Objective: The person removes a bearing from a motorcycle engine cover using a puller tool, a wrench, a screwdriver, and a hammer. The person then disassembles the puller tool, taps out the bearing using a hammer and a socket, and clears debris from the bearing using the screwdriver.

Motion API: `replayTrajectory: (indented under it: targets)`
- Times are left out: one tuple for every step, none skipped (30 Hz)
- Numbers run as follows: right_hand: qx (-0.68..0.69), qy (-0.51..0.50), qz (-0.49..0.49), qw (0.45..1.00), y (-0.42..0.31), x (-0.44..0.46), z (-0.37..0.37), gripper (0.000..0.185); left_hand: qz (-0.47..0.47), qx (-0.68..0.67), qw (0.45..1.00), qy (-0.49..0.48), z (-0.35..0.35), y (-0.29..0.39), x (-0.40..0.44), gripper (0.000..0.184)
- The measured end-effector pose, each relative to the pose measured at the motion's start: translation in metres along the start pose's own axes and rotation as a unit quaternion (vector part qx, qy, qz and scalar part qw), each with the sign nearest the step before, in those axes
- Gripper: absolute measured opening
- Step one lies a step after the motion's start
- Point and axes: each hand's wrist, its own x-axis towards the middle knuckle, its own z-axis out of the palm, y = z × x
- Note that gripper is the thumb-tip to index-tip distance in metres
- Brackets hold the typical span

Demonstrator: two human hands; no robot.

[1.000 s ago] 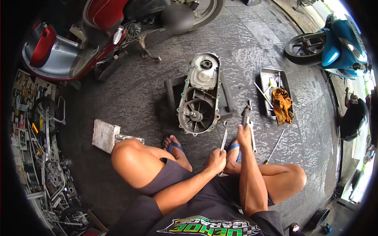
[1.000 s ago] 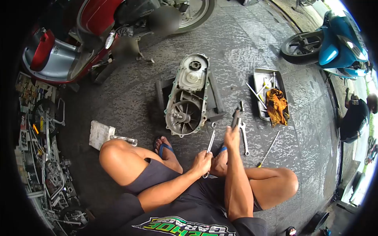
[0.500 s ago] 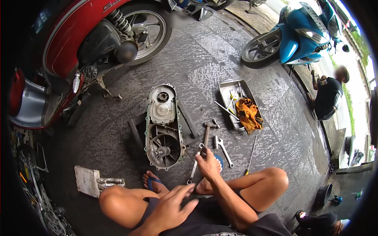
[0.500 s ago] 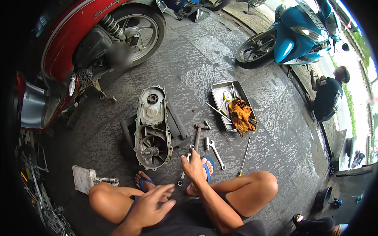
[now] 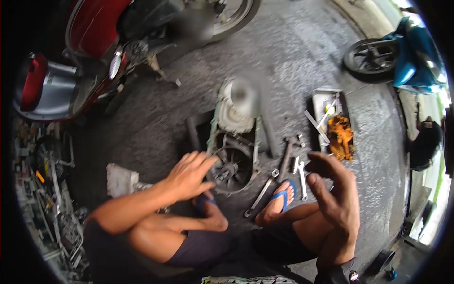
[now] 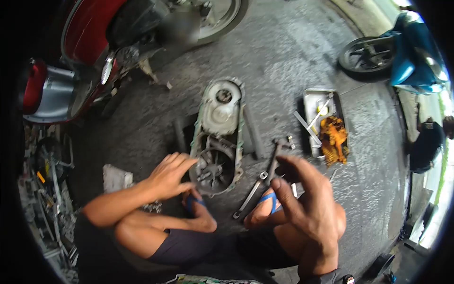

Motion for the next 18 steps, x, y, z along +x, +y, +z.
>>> replayTrajectory:
  targets:
    - [-0.012,-0.002,0.003,1.0,-0.001,0.0,0.006,0.043,0.03,-0.003,0.999,0.022,0.013,-0.008,0.009,0.07]
    - [-0.028,0.004,0.004,1.0,-0.004,0.002,0.008,0.042,0.06,0.024,0.997,0.041,0.029,-0.02,0.017,0.072]
    - [-0.04,0.009,0.005,0.999,-0.007,0.001,0.008,0.041,0.077,0.046,0.995,0.039,0.041,-0.027,0.024,0.073]
    - [-0.033,0.014,0.005,0.999,-0.01,-0.001,0.008,0.041,0.076,0.046,0.996,0.026,0.053,-0.032,0.025,0.073]
    - [-0.035,0.017,-0.004,0.999,-0.011,-0.002,0.007,0.04,0.075,0.053,0.995,0.03,0.06,-0.031,0.028,0.074]
    - [-0.037,0.02,-0.01,0.999,-0.01,-0.005,0.006,0.039,0.076,0.059,0.995,0.033,0.068,-0.03,0.028,0.075]
    - [-0.032,0.023,0.0,0.999,-0.009,-0.007,0.005,0.039,0.071,0.064,0.995,0.041,0.075,-0.029,0.029,0.075]
    - [-0.043,0.031,0.0,0.999,-0.007,-0.01,0.005,0.04,0.076,0.063,0.995,0.03,0.081,-0.028,0.03,0.075]
    - [-0.053,0.037,-0.001,0.998,-0.006,-0.013,0.004,0.04,0.066,0.06,0.995,0.048,0.083,-0.027,0.031,0.076]
    - [-0.048,0.042,0.006,0.998,-0.005,-0.014,0.003,0.04,0.058,0.058,0.994,0.067,0.085,-0.026,0.034,0.076]
    - [-0.026,0.037,0.021,0.999,-0.004,-0.016,0.0,0.04,0.056,0.033,0.993,0.1,0.093,-0.029,0.035,0.073]
    - [-0.005,0.032,0.036,0.999,-0.003,-0.018,-0.002,0.042,0.046,0.014,0.994,0.102,0.096,-0.027,0.039,0.066]
    - [-0.001,0.037,0.043,0.998,-0.002,-0.021,-0.004,0.042,0.039,0.02,0.994,0.098,0.099,-0.024,0.042,0.062]
    - [0.003,0.042,0.05,0.998,-0.001,-0.024,-0.006,0.042,0.03,0.025,0.995,0.094,0.101,-0.021,0.043,0.059]
    - [0.016,0.045,0.033,0.998,0.002,-0.026,-0.007,0.042,0.024,0.022,0.993,0.111,0.105,-0.021,0.045,0.056]
    - [0.026,0.052,0.035,0.998,0.002,-0.028,-0.009,0.042,0.024,0.021,0.994,0.106,0.107,-0.023,0.046,0.051]
    - [0.036,0.059,0.037,0.997,0.002,-0.03,-0.01,0.042,0.027,0.013,0.993,0.11,0.106,-0.025,0.043,0.05]
    - [0.045,0.066,0.038,0.996,0.002,-0.032,-0.011,0.042,0.029,0.006,0.993,0.114,0.105,-0.029,0.04,0.048]
